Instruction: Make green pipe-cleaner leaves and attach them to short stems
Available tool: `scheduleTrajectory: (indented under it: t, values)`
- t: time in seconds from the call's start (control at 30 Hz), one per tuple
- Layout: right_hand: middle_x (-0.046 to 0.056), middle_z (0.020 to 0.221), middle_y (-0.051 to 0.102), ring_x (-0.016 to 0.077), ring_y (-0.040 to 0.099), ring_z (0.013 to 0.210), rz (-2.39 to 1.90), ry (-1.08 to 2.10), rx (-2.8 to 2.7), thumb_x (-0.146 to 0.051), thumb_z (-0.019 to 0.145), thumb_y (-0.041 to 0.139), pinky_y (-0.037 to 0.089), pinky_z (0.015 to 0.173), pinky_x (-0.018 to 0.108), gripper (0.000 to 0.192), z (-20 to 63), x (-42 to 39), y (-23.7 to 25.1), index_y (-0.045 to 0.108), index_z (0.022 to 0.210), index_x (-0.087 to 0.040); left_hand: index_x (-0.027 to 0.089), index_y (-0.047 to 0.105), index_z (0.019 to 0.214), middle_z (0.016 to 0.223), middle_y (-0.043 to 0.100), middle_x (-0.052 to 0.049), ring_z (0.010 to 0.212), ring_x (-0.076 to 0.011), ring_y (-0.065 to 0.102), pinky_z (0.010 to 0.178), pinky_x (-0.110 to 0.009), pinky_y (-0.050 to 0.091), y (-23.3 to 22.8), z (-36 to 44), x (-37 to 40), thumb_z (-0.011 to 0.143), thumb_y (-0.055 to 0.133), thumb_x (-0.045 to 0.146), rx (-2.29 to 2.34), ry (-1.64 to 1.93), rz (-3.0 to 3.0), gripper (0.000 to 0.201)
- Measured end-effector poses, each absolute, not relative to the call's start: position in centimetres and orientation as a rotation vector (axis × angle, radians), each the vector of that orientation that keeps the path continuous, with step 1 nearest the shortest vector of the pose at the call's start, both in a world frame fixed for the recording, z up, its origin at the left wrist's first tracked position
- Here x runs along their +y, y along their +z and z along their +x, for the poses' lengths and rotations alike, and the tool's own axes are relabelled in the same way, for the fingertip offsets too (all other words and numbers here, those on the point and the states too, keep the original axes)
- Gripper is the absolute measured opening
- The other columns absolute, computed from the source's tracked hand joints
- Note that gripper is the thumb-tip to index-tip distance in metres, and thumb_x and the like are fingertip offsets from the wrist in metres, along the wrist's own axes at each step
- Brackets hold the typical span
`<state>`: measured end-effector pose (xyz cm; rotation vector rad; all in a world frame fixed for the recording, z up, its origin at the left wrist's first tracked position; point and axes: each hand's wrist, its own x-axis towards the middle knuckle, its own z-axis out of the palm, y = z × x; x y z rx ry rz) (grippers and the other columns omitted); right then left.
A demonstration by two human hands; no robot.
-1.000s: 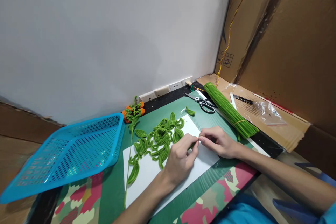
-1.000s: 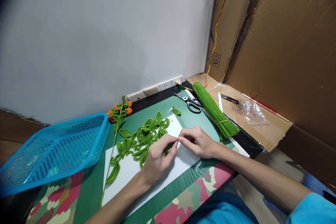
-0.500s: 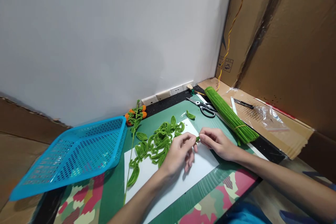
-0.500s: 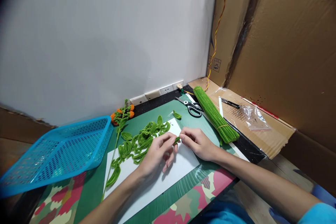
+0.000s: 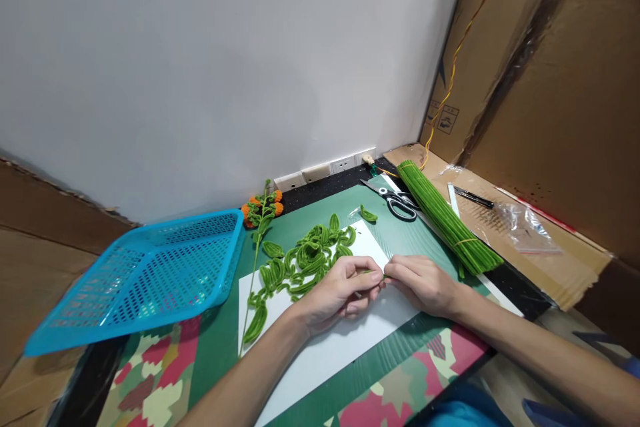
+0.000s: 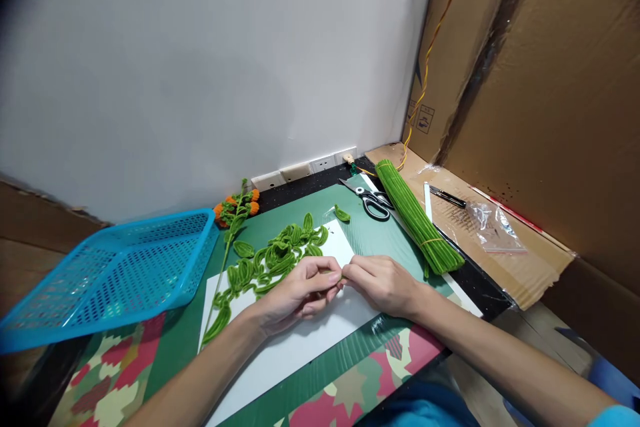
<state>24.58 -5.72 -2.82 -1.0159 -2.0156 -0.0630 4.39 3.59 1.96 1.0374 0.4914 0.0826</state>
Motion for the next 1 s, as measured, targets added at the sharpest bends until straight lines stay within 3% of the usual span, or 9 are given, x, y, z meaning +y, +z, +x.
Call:
scheduleTrajectory:
  t: [0.17, 0.33, 0.47, 0.57, 0.63, 0.73, 0.8, 0.87, 1.0]
  values:
    - [0.000, 0.069, 0.060, 0.0111, 0.051, 0.059, -1.005, 0.676, -1.624, -0.030, 0.109, 0.054, 0.039, 0.056, 0.024, 0.029, 24.0, -6.5, -1.4, 0.064, 0.085, -0.018, 0.015, 0.067, 0.086, 0.063, 0.052, 0.004, 0.048, -0.0062, 0.039, 0.045, -0.020, 0.028, 2.8, 4.7, 3.3, 0.093, 0.076, 0.050, 0.515, 0.220, 1.354, 0.036]
    - [-0.002, 0.060, 0.058, 0.0088, 0.044, 0.048, -1.039, 1.147, -1.142, -0.047, 0.100, 0.069, 0.032, 0.046, 0.022, 0.036, 22.9, -6.9, -1.1, 0.068, 0.081, -0.017, 0.017, 0.073, 0.094, 0.086, 0.071, -0.007, 0.079, -0.0167, 0.063, 0.074, -0.028, 0.049, 3.0, 4.6, 3.8, 0.104, 0.061, 0.034, 0.405, 0.502, 2.008, 0.023]
    - [-0.004, 0.054, 0.053, 0.0047, 0.028, 0.040, -0.987, 1.392, -0.816, -0.053, 0.092, 0.077, 0.022, 0.040, 0.020, 0.044, 21.8, -6.9, -1.0, 0.061, 0.071, -0.017, 0.019, 0.071, 0.091, 0.079, 0.067, -0.009, 0.069, -0.0188, 0.057, 0.065, -0.032, 0.047, 2.8, 4.3, 5.0, 0.105, 0.048, 0.021, 0.026, 0.619, 2.514, 0.027]
    - [-0.007, 0.054, 0.047, 0.0032, 0.018, 0.040, -0.988, 1.553, -0.641, -0.053, 0.088, 0.079, 0.014, 0.038, 0.019, 0.044, 21.4, -7.0, -0.3, 0.056, 0.071, -0.019, 0.021, 0.071, 0.089, 0.083, 0.069, -0.010, 0.067, -0.0191, 0.056, 0.063, -0.034, 0.047, 2.9, 4.1, 5.4, 0.105, 0.050, 0.021, -0.098, 0.593, 2.619, 0.026]
    - [-0.006, 0.056, 0.047, 0.0042, 0.023, 0.042, -1.049, 1.458, -0.753, -0.052, 0.092, 0.075, 0.017, 0.040, 0.020, 0.043, 21.5, -7.3, 0.3, 0.057, 0.072, -0.018, 0.020, 0.072, 0.090, 0.083, 0.069, -0.010, 0.071, -0.0196, 0.058, 0.065, -0.033, 0.048, 3.1, 4.1, 5.0, 0.105, 0.051, 0.021, 0.015, 0.627, 2.570, 0.026]
    - [-0.002, 0.062, 0.052, 0.0090, 0.042, 0.051, -1.211, 1.006, -1.206, -0.043, 0.104, 0.062, 0.032, 0.048, 0.023, 0.037, 22.4, -7.8, 0.9, 0.061, 0.077, -0.018, 0.019, 0.074, 0.100, 0.093, 0.072, -0.010, 0.083, -0.0199, 0.064, 0.072, -0.031, 0.051, 3.4, 4.3, 3.9, 0.104, 0.058, 0.029, 0.311, 0.588, 2.239, 0.019]
    - [0.000, 0.069, 0.056, 0.0119, 0.049, 0.059, -1.257, 0.638, -1.516, -0.031, 0.108, 0.054, 0.038, 0.056, 0.025, 0.028, 23.1, -8.2, 1.0, 0.062, 0.085, -0.019, 0.018, 0.073, 0.102, 0.092, 0.072, -0.007, 0.076, -0.0168, 0.063, 0.066, -0.027, 0.050, 3.7, 4.7, 3.4, 0.100, 0.067, 0.039, 0.445, 0.459, 1.870, 0.022]
    - [0.002, 0.074, 0.059, 0.0137, 0.051, 0.063, -1.212, 0.320, -1.755, -0.020, 0.108, 0.049, 0.040, 0.058, 0.026, 0.019, 23.9, -8.6, 0.8, 0.063, 0.094, -0.019, 0.016, 0.072, 0.097, 0.076, 0.066, -0.002, 0.061, -0.0124, 0.056, 0.057, -0.024, 0.045, 3.9, 5.0, 3.2, 0.095, 0.073, 0.046, 0.482, 0.323, 1.579, 0.030]
    - [0.005, 0.078, 0.064, 0.0164, 0.055, 0.064, -1.155, -0.065, -2.009, -0.010, 0.105, 0.044, 0.043, 0.058, 0.028, 0.021, 24.9, -8.9, 0.3, 0.063, 0.104, -0.019, 0.014, 0.072, 0.091, 0.070, 0.062, -0.001, 0.055, -0.0100, 0.051, 0.053, -0.023, 0.042, 4.1, 5.4, 3.3, 0.091, 0.077, 0.051, 0.445, 0.152, 1.396, 0.037]
